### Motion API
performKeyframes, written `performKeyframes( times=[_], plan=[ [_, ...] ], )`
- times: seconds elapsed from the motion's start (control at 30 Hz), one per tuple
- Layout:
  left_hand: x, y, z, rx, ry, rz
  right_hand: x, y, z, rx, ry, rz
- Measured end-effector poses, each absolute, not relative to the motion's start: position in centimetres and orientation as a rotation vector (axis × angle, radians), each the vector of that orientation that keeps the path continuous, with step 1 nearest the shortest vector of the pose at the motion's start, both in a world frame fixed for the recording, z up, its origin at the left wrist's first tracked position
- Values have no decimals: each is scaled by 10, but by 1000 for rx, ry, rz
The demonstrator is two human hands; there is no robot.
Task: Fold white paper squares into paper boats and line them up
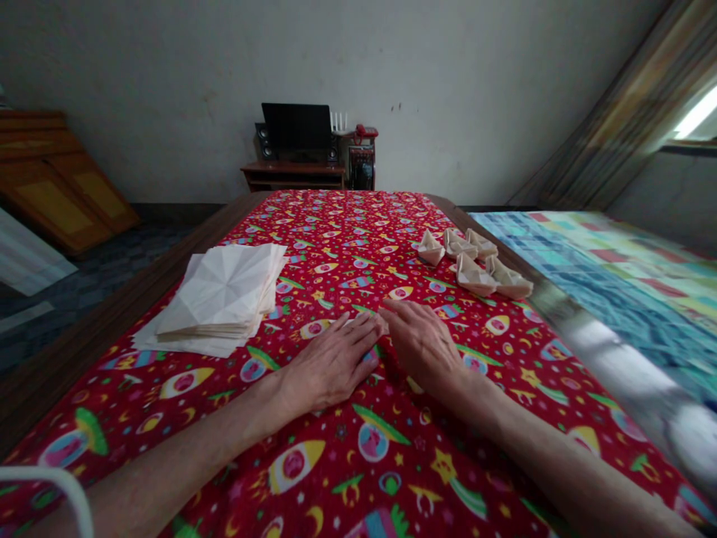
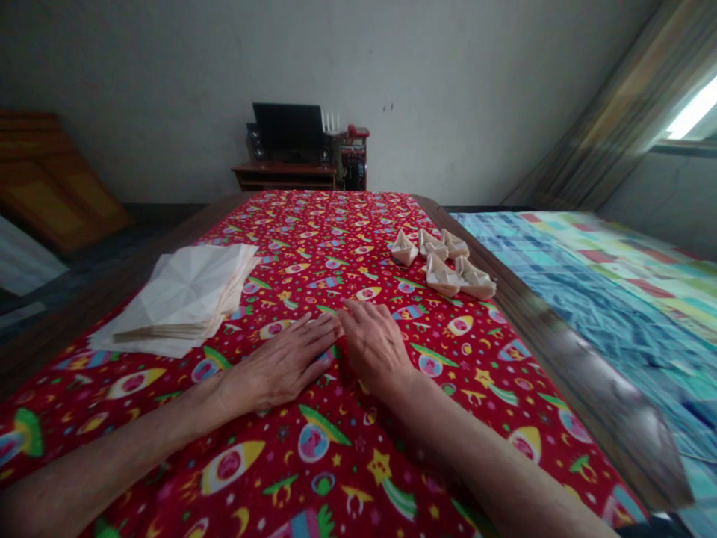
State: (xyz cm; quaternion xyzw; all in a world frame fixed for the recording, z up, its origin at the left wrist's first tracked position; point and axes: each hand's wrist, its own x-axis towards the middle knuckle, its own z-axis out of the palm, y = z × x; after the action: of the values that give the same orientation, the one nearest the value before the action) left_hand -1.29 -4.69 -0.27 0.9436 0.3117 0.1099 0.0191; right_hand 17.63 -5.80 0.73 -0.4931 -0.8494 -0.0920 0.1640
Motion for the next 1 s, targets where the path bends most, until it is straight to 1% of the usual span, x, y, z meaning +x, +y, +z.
performKeyframes(
  times=[0.07,0.13,0.27,0.63,0.87,1.0],
  plan=[
    [-13,-46,-2,2930,956,330,174,-67,2,-1220,-2551,-174],
    [-13,-46,-1,2931,963,324,176,-73,-3,-1160,-2632,-111],
    [-14,-47,-1,2958,1004,302,188,-74,-6,-1206,-2690,-47],
    [-28,-55,3,3001,1148,305,190,-74,1,-1247,-2669,-54],
    [-40,-56,1,3014,1174,438,194,-76,1,-1256,-2620,-68],
    [-47,-59,0,2988,1196,442,197,-80,3,-1292,-2597,-74]
  ],
)
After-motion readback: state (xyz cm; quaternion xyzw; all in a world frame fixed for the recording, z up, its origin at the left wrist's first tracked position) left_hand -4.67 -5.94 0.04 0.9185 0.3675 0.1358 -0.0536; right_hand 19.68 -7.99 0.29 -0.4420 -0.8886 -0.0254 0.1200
